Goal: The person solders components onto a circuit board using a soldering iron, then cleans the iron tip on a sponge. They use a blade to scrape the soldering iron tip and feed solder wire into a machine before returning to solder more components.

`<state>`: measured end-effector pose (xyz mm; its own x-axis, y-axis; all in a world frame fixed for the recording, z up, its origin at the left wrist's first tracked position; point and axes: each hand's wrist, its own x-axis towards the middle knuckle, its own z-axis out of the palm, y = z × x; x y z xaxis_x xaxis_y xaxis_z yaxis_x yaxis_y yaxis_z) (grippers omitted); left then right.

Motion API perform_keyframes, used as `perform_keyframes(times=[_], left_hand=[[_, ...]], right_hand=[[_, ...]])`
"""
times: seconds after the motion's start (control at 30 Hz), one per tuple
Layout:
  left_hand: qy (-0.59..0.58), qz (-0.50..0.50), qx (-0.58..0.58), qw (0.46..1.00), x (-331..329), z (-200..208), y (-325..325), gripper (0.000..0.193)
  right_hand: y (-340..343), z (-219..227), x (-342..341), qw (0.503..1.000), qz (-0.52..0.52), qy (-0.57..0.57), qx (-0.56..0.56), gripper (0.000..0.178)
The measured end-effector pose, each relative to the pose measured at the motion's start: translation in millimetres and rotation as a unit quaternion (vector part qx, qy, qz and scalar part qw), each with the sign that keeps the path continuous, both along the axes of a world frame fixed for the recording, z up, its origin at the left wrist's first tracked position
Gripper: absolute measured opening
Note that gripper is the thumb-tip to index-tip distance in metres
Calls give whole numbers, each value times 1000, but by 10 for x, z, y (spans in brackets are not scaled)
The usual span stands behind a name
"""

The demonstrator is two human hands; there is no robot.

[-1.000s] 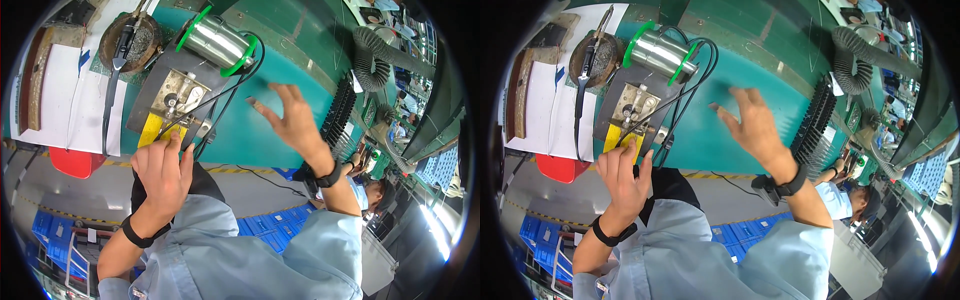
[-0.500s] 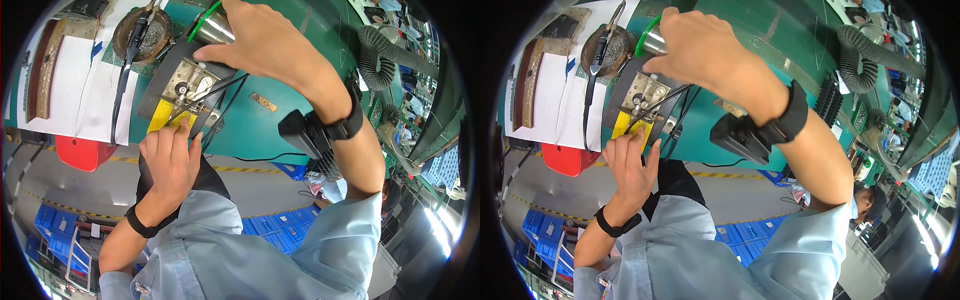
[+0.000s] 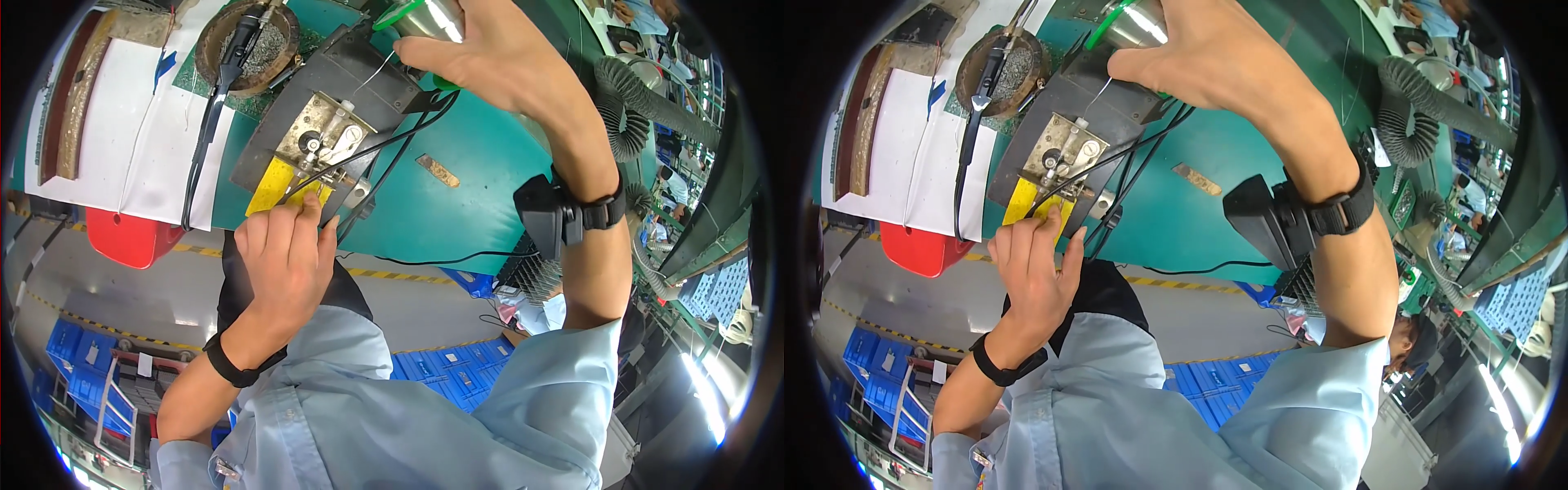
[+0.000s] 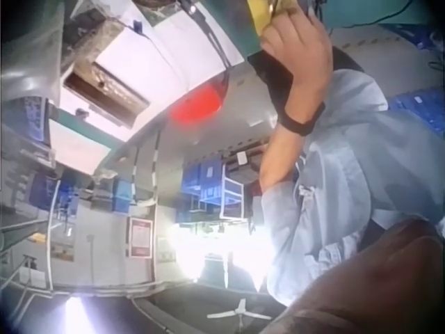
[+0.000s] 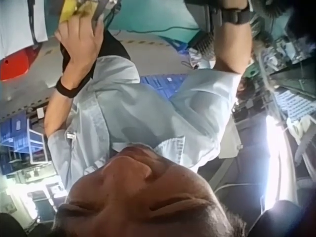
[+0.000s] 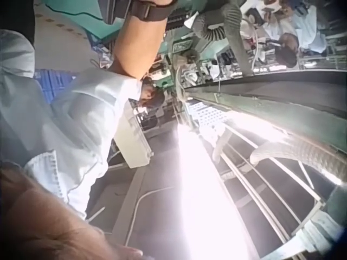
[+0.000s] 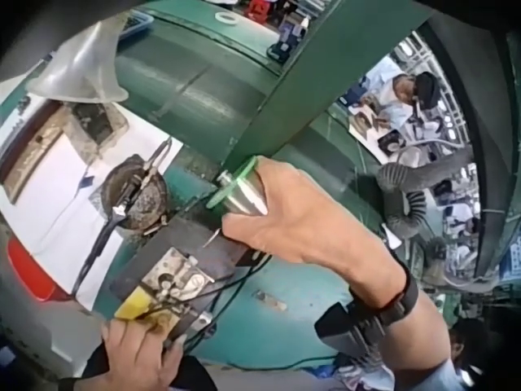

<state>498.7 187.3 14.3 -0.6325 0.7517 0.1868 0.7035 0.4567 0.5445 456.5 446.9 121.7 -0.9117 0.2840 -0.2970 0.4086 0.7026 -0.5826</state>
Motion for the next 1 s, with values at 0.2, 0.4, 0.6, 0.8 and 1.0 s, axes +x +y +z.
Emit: perform_keyframes(times=[0.2,0.4,0.6,0.8,1.0], left_hand=[[1,-3,1,1000,-14,14,4,40],[-9,-3,11,1000,-7,14,11,42],[-9,-9,9,1000,-4,17,8,42],[-7,-10,13,1000,9,14,14,42],[-3,-5,10,1000,12,23,17,41]], right_hand=[[-32,7,208,997,11,66,34,33],[-12,-130,211,989,26,123,72,31],[-38,-138,225,979,42,135,149,32],[-64,-92,206,994,-80,70,4,32],[-100,-26,132,995,-61,83,11,33]])
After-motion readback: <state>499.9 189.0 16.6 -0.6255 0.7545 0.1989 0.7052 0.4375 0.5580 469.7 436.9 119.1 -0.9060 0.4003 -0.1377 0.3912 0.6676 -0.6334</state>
